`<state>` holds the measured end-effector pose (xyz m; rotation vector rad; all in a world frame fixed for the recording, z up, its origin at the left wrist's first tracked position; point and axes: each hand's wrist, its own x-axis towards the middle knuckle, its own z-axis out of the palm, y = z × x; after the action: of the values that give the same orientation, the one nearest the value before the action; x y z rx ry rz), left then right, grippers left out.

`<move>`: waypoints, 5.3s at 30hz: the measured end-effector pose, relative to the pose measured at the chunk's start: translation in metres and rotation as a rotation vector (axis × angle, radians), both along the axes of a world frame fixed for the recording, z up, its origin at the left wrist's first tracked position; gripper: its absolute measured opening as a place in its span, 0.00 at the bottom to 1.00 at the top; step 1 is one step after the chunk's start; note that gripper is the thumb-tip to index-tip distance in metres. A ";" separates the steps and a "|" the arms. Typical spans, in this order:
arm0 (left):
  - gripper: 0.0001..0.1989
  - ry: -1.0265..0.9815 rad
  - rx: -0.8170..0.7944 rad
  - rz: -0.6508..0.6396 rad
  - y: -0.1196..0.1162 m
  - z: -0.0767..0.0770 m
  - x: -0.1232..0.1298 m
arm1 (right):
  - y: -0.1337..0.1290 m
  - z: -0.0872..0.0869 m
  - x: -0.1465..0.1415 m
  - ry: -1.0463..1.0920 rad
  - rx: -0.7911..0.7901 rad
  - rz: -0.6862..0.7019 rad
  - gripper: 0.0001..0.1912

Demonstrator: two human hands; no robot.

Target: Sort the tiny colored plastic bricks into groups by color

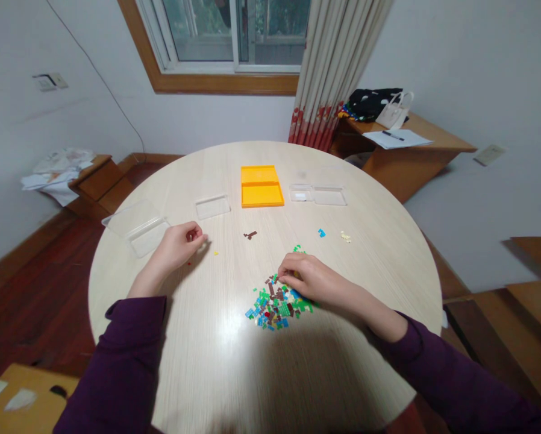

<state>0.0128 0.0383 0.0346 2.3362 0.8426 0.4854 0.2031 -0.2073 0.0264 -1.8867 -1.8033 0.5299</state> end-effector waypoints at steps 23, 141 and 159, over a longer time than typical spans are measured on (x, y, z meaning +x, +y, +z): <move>0.08 0.009 -0.034 0.006 0.000 0.002 0.000 | 0.008 0.016 0.001 -0.101 -0.056 0.254 0.09; 0.09 -0.003 -0.080 -0.003 -0.004 0.002 0.001 | -0.007 -0.006 0.006 -0.334 0.126 0.173 0.16; 0.08 -0.011 -0.027 -0.011 -0.001 0.002 0.001 | 0.013 0.012 -0.017 -0.303 0.091 0.358 0.18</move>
<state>0.0139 0.0378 0.0367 2.3099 0.8261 0.4791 0.1859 -0.1943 0.0385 -1.6589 -2.3432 0.2823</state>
